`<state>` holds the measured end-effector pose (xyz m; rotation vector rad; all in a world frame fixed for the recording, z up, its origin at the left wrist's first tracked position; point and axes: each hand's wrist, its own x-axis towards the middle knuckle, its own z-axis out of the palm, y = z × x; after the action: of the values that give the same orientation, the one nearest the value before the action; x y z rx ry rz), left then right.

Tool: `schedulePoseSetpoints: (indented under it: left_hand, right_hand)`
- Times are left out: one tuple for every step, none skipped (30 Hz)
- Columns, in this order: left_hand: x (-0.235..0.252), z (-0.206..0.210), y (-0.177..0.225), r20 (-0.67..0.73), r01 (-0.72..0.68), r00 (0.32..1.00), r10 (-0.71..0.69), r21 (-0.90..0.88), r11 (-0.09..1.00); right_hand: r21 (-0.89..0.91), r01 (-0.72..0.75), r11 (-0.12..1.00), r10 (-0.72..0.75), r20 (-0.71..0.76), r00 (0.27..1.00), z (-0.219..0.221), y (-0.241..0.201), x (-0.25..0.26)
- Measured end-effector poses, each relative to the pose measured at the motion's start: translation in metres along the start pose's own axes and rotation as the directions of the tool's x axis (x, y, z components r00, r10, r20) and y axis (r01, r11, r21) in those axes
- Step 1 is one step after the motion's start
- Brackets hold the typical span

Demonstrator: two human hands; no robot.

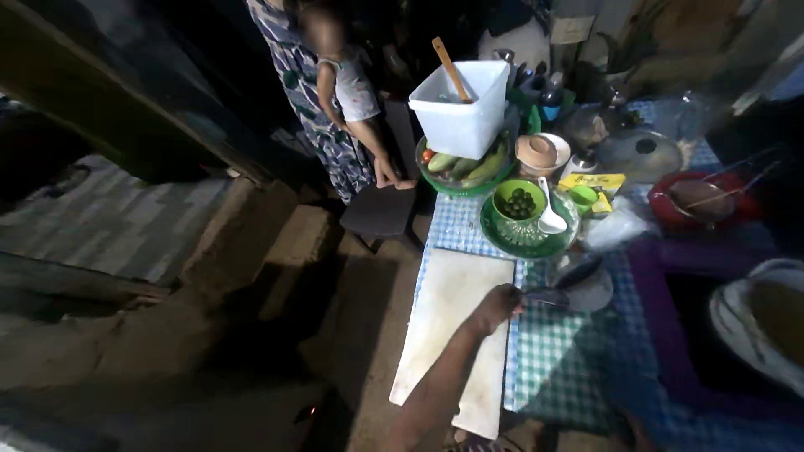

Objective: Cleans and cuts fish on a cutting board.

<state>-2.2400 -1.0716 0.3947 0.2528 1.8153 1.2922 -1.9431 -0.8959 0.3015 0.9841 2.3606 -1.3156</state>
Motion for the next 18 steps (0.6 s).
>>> schedulePoseSetpoints:
  left_hand:
    - [-0.016, -0.016, -0.021, -0.032, -0.04, 0.999, 0.039, -0.032, 0.999]
    - [-0.03, -0.03, -0.046, -0.074, -0.067, 0.995, 0.063, -0.05, 0.997]
    - [-0.043, -0.041, -0.072, -0.125, -0.066, 0.991, 0.058, -0.058, 0.996]
    - [-0.054, -0.051, -0.1, -0.178, -0.04, 0.984, 0.029, -0.057, 0.998]
    - [-0.063, -0.058, -0.126, -0.232, 0.005, 0.973, -0.014, -0.042, 0.999]
    - [-0.069, -0.064, -0.15, -0.288, 0.061, 0.956, -0.064, -0.02, 0.998]
    - [-0.074, -0.068, -0.171, -0.347, 0.118, 0.931, -0.111, -0.001, 0.993]
    - [-0.079, -0.071, -0.188, -0.397, 0.161, 0.906, -0.145, 0.005, 0.987]
    - [-0.083, -0.073, -0.201, -0.433, 0.179, 0.888, -0.155, 0.013, 0.984]
    - [-0.088, -0.074, -0.21, -0.462, 0.185, 0.874, -0.151, 0.03, 0.982]
    - [-0.092, -0.075, -0.214, -0.49, 0.19, 0.861, -0.136, 0.063, 0.98]
    - [-0.096, -0.075, -0.214, -0.514, 0.204, 0.85, -0.115, 0.121, 0.971]
    - [-0.099, -0.076, -0.213, -0.533, 0.223, 0.842, -0.088, 0.193, 0.956]
    - [-0.102, -0.077, -0.213, -0.55, 0.236, 0.833, -0.056, 0.262, 0.936]
    - [-0.103, -0.078, -0.214, -0.567, 0.233, 0.824, -0.016, 0.313, 0.921]
    - [-0.105, -0.079, -0.215, -0.582, 0.233, 0.813, 0.007, 0.337, 0.912]
    - [-0.105, -0.08, -0.217, -0.597, 0.235, 0.802, 0.011, 0.332, 0.913]
    - [-0.106, -0.08, -0.218, -0.615, 0.229, 0.788, 0.011, 0.309, 0.923]
  right_hand:
    - [-0.001, 0.009, 1.0, -0.009, -0.01, 1.0, 0.007, -0.007, -0.005]
    - [-0.001, 0.011, 1.0, -0.011, -0.018, 1.0, 0.016, -0.014, -0.009]
    - [-0.002, 0.017, 1.0, -0.017, -0.025, 1.0, 0.026, -0.022, -0.014]
    - [0.003, 0.035, 0.999, -0.035, -0.029, 0.999, 0.036, -0.031, -0.018]
    - [0.006, 0.057, 0.998, -0.056, -0.029, 0.998, 0.048, -0.04, -0.02]
    - [0.0, 0.086, 0.996, -0.086, -0.028, 0.996, 0.059, -0.05, -0.018]
    - [-0.025, 0.113, 0.993, -0.113, -0.015, 0.993, 0.069, -0.061, -0.016]
    - [-0.057, 0.142, 0.988, -0.142, 0.002, 0.99, 0.077, -0.075, -0.014]
    - [-0.09, 0.173, 0.981, -0.172, 0.014, 0.985, 0.084, -0.09, -0.011]
    - [-0.114, 0.215, 0.97, -0.214, 0.016, 0.977, 0.092, -0.105, -0.007]
    - [-0.125, 0.259, 0.958, -0.259, 0.012, 0.966, 0.1, -0.119, -0.004]
    - [-0.134, 0.301, 0.944, -0.303, 0.007, 0.953, 0.108, -0.13, -0.001]
    - [-0.142, 0.345, 0.928, -0.348, 0.0, 0.937, 0.115, -0.141, 0.001]
    - [-0.152, 0.367, 0.917, -0.369, 0.02, 0.929, 0.122, -0.15, 0.004]
    - [-0.171, 0.384, 0.908, -0.381, 0.047, 0.923, 0.127, -0.16, 0.006]
    - [-0.196, 0.389, 0.9, -0.38, 0.083, 0.921, 0.131, -0.169, 0.008]
    - [-0.231, 0.391, 0.891, -0.375, 0.112, 0.92, 0.136, -0.178, 0.009]
    - [-0.266, 0.396, 0.879, -0.376, 0.127, 0.918, 0.14, -0.184, 0.009]
